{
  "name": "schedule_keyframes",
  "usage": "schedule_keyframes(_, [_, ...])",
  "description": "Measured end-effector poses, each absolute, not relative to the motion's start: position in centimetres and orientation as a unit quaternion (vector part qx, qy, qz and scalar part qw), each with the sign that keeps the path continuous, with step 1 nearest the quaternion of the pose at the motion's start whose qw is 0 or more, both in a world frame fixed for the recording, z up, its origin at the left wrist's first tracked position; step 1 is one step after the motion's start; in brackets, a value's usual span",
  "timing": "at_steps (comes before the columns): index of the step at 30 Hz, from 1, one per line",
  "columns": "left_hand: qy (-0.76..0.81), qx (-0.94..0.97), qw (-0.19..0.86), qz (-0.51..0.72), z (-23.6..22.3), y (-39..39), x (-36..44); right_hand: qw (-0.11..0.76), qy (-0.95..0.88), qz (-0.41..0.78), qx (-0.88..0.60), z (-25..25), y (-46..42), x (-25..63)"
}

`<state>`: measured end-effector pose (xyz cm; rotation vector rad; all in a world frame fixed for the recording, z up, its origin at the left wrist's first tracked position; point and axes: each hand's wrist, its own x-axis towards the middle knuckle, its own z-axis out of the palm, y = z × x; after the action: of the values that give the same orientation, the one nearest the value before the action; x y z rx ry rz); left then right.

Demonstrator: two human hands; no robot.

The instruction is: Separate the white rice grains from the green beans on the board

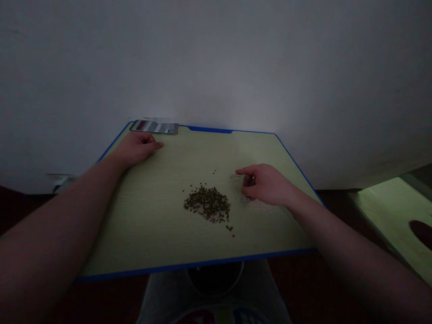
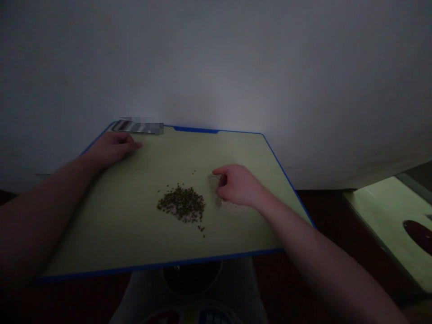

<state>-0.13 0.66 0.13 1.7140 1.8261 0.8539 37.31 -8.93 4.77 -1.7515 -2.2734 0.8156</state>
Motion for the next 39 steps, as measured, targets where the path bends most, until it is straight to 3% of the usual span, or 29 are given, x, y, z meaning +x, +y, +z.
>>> schedule_keyframes(12, [0.673,0.621,0.248,0.316,0.4,0.5,-0.1,0.062,-0.722,0.287,-0.626,4.5,-9.3,39.0])
schedule_keyframes(18, [0.666,0.621,0.261,0.321,0.6,0.3,0.1,0.189,-0.656,0.394,-0.616,6.4,-7.0,41.0])
schedule_keyframes(21, [0.662,0.626,0.259,0.322,0.5,0.4,0.0,0.214,-0.652,0.387,-0.616,7.2,-4.9,41.4])
schedule_keyframes(28, [0.663,0.634,0.25,0.309,-0.2,1.1,-0.7,0.161,-0.694,0.34,-0.614,6.7,-3.2,37.9])
schedule_keyframes(33, [0.657,0.632,0.257,0.322,-0.1,0.9,-0.7,0.053,-0.766,0.257,-0.587,5.8,-6.9,35.2])
schedule_keyframes(39, [0.671,0.622,0.252,0.314,0.3,0.6,-0.2,0.046,-0.754,0.222,-0.617,4.7,-9.1,37.4])
